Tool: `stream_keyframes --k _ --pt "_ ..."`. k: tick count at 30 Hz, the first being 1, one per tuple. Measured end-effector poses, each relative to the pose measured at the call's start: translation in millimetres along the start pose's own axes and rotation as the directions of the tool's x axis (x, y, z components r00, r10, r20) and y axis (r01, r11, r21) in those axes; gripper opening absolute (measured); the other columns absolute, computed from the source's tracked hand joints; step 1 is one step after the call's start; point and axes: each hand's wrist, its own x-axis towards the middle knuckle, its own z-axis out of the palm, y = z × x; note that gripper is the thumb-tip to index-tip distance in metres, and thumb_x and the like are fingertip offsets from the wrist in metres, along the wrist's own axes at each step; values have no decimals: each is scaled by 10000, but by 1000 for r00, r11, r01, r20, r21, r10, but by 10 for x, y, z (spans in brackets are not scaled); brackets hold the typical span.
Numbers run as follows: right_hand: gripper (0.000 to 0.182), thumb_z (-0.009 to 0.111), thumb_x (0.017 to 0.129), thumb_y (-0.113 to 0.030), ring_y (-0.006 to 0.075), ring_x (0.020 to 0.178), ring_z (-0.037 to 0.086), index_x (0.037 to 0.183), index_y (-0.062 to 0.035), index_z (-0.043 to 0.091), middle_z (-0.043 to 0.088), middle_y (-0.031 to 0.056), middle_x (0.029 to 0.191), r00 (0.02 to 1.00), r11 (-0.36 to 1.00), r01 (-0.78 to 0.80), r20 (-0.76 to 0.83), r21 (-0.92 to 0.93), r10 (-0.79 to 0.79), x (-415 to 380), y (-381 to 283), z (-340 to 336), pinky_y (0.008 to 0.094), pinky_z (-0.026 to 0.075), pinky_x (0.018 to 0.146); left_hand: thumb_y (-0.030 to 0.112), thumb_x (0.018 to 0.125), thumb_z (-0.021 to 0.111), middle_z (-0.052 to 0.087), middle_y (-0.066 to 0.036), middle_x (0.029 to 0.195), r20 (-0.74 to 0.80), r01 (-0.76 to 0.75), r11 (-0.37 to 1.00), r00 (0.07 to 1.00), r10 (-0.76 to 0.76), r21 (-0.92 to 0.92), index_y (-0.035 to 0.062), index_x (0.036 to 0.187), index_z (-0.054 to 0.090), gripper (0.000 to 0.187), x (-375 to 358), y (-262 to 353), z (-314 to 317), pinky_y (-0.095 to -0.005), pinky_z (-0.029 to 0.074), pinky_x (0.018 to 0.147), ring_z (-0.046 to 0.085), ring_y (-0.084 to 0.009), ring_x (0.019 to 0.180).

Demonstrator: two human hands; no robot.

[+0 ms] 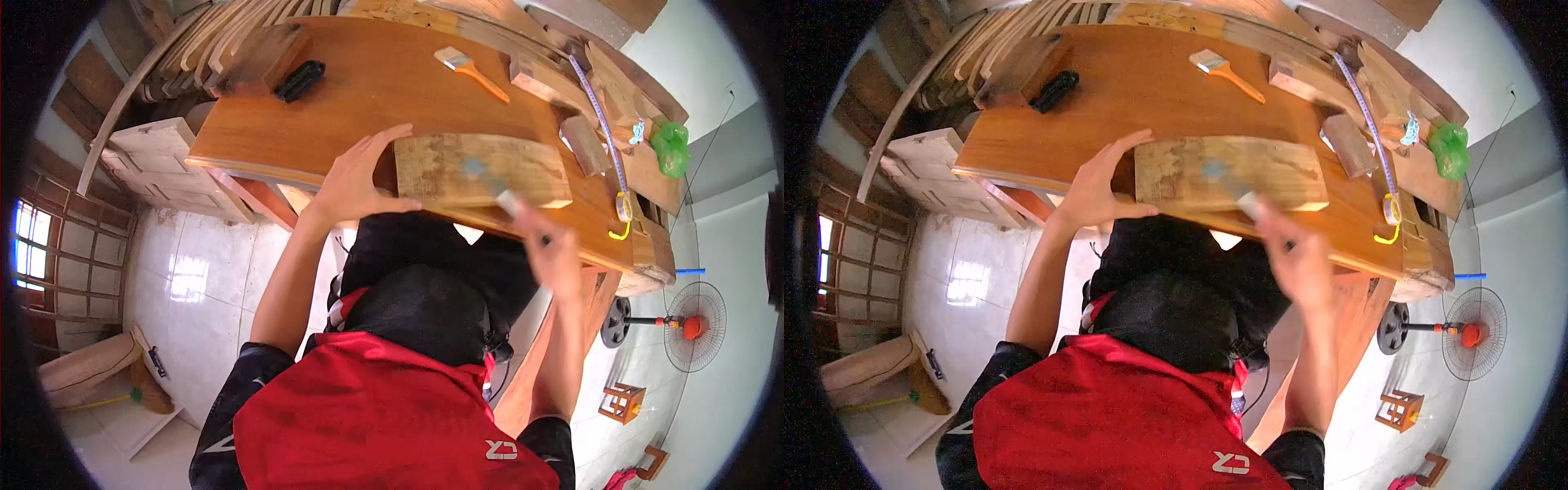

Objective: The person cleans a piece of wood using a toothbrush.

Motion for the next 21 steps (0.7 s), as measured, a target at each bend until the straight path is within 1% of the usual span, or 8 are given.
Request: stream_keyframes --k 3,7,9,13,16,17,19,21 --pt "317 680 1085 -235 339 1111 779 1378 -133 748 771 214 1220 969 970 -230 -116 -83 220 157 -16 -134 384 608 906 415 676 988 583 -153 1569 8 5 1000 1000 -5 5 125 1597 471 1096 -39 19 27 -472 427 1223 548 -379 1452" --pt "329 760 1015 -198 315 1152 772 1342 -170 776 780 191 1232 940 937 340 47 -76 -338 -96 -419 286 404 577 1004 408 681 984 584 -152 1568 10 38 999 999 -37 -37 127 1592 478 1080 -9 65 1 -473 422 1228 541 -382 1458" --pt "321 736 1039 -235 291 1076 794 1347 -156 772 782 214 1182 996 996 73 50 49 -76 -3 -159 164 395 589 958 411 681 984 585 -151 1566 1 21 1000 1000 -21 -17 127 1590 479 1078 19 48 -10 -473 423 1227 538 -382 1461" --pt "339 638 1099 -358 363 916 808 1348 -172 773 801 197 1066 954 936 -273 -188 -224 234 287 173 -116 420 624 822 415 683 982 583 -150 1569 10 22 1000 1000 -22 -11 127 1587 482 1072 -11 37 1 -472 419 1231 533 -377 1465" --pt "300 707 1063 -232 376 1079 772 1344 -150 772 784 205 1174 969 970 243 -37 7 -243 -22 -150 251 406 597 940 415 686 981 581 -149 1572 0 -11 1000 1000 11 6 126 1583 485 1065 -9 11 5 -473 417 1232 535 -376 1464" --pt "295 728 1044 -165 372 1162 744 1331 -122 775 779 181 1240 963 964 267 37 0 -267 -45 -250 229 387 577 993 418 686 980 581 -148 1572 7 5 1000 1000 -5 -5 127 1583 485 1065 -40 23 29 -475 417 1232 534 -374 1465" --pt "290 709 1060 -213 329 1002 800 1326 -122 780 800 201 1127 982 986 165 -94 -9 -165 77 81 85 412 597 903 423 686 978 583 -147 1571 1 25 1000 1000 -25 -14 130 1584 486 1065 -13 35 12 -478 417 1232 533 -371 1467" --pt "329 652 1100 -313 215 852 800 1346 -131 774 796 232 985 949 950 -265 -218 -165 227 286 322 -260 484 576 752 418 681 980 587 -145 1566 21 47 999 999 -47 -19 133 1587 484 1071 -38 48 13 -476 421 1229 537 -370 1464"
